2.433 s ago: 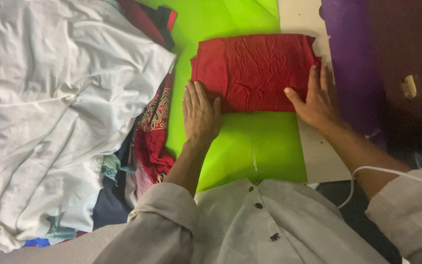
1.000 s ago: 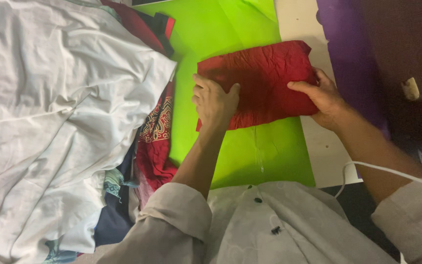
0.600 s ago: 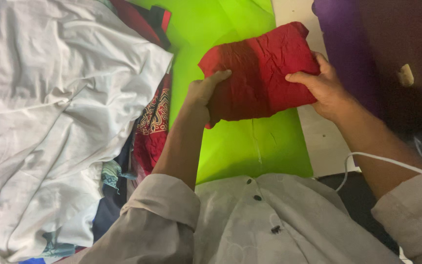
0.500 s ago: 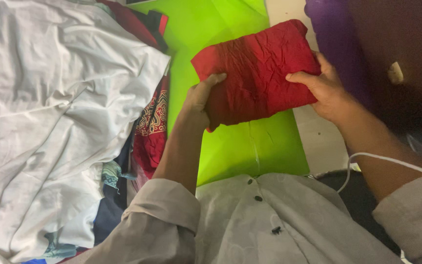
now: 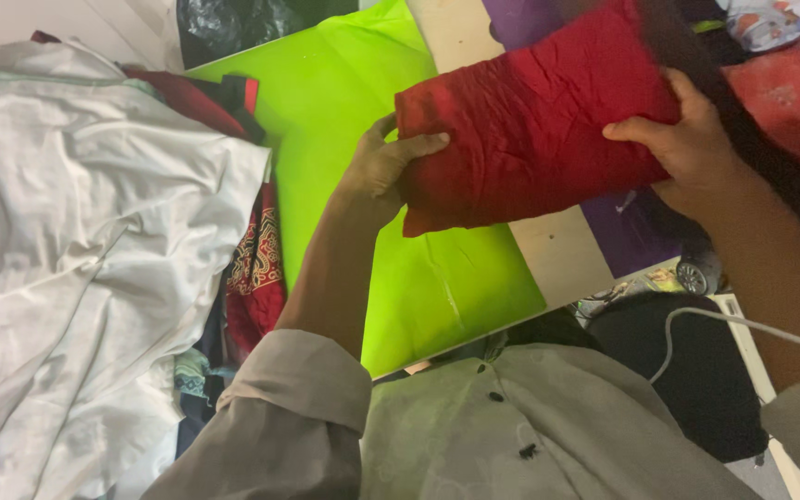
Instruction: The person folds an orange floral garment on a green mat on the bed, smooths it, and places it into an open suitcase. They then fold a pair of red pants, smoothing and folding it into a compact rectangle, and begin folding a white shirt.
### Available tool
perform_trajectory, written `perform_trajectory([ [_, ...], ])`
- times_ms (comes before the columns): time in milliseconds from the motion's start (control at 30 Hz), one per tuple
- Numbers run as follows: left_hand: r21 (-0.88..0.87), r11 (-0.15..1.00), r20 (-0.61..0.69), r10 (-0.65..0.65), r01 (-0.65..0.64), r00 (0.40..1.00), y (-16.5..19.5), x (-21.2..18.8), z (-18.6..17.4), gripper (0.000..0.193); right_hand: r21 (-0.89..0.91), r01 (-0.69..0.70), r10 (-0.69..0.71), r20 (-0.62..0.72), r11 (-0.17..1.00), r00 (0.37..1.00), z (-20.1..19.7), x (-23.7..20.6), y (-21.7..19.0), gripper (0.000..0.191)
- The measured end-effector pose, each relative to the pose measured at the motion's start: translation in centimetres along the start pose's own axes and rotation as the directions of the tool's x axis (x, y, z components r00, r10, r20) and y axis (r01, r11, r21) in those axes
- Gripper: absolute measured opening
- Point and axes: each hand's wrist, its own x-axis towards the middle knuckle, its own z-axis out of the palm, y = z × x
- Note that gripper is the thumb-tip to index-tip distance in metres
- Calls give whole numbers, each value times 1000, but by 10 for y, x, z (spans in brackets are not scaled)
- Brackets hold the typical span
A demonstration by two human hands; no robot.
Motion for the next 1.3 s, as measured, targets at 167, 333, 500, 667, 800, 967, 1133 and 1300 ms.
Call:
perform_trajectory([
  [167, 61, 998, 90, -22, 16, 996, -2, 26, 55, 95, -722, 368, -287, 240, 586, 928, -58, -14, -8, 73],
  [333, 216, 974, 144, 29, -60, 989, 1, 49, 126, 81, -513, 126, -139, 12, 849, 990, -93, -9, -9, 60],
  [500, 161, 980, 231, 79, -118, 970, 4, 69, 182, 77, -951, 85, -104, 56, 298, 993, -162, -17, 2, 74],
  [667, 93, 967, 352, 190, -237, 916, -14, 95, 239, 73, -953, 15, -172, -39, 303, 984, -227, -21, 23, 60],
  [800, 214, 921, 385, 227, -326, 895, -38, 121, 288, 70, -350, -304, 152, -399, 886, 904, -274, -14, 42, 62],
  [967, 784, 499, 311, 199, -369, 929, -71, 150, 323, 72, -371, -474, 293, -448, 799, 845, -299, -5, 60, 71],
  [1133, 943, 13, 327, 153, -333, 932, -98, 160, 349, 62, -313, -687, 575, -384, 656, 723, -292, 4, 74, 79],
  [1300, 986, -89, 143, 19, -141, 990, -116, 159, 374, 57, -418, -756, 656, -386, 503, 649, -314, 17, 121, 88],
])
